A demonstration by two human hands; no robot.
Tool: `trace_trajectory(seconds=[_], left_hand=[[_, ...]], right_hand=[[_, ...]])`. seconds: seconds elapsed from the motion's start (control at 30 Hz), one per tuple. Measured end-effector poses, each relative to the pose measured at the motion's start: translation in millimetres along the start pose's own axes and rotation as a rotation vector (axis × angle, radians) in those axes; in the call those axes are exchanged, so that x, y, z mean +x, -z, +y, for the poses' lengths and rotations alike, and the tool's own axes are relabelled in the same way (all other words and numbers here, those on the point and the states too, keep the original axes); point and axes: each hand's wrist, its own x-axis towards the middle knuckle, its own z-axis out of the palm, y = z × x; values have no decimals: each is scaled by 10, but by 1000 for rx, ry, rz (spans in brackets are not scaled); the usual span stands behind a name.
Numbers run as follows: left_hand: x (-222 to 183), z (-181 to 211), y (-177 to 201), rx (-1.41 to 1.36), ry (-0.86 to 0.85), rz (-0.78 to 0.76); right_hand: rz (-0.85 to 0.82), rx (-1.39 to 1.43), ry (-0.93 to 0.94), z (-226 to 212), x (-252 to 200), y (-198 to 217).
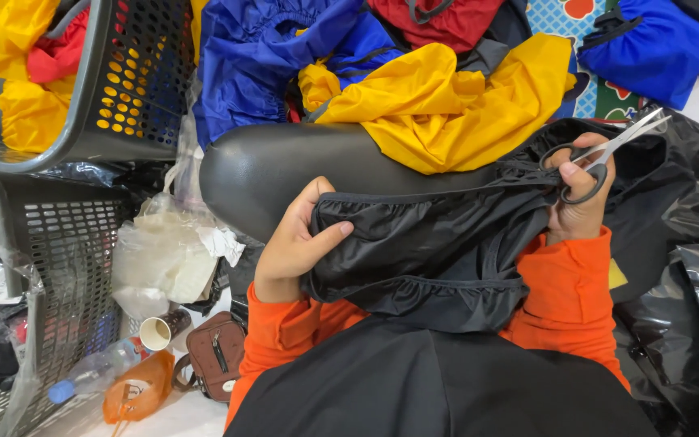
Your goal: Folding a red fabric component, placing it in a plastic bag, and then cleaning and trimming a black fabric seat cover.
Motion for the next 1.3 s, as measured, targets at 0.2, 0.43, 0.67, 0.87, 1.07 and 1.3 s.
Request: trace_trajectory(seconds=[0.2,0.43,0.67,0.87,1.07,1.3], left_hand=[[-41,25,-46,-8,-12,-26],[-175,256,1,218,-110,-127],[-211,358,-14,547,-118,239],[-89,288,-233,509,-147,402],[-3,138,-558,885,-473,220],[2,259,-859,670,-851,36]], right_hand=[[0,41,-6,15,9,9],[-119,114,83,-29,82,61],[170,29,118,151,193,276],[157,-651,778,-308,-84,-154],[-134,-704,782,-956,-726,-478],[-799,-455,636,-961,-789,-1136]])
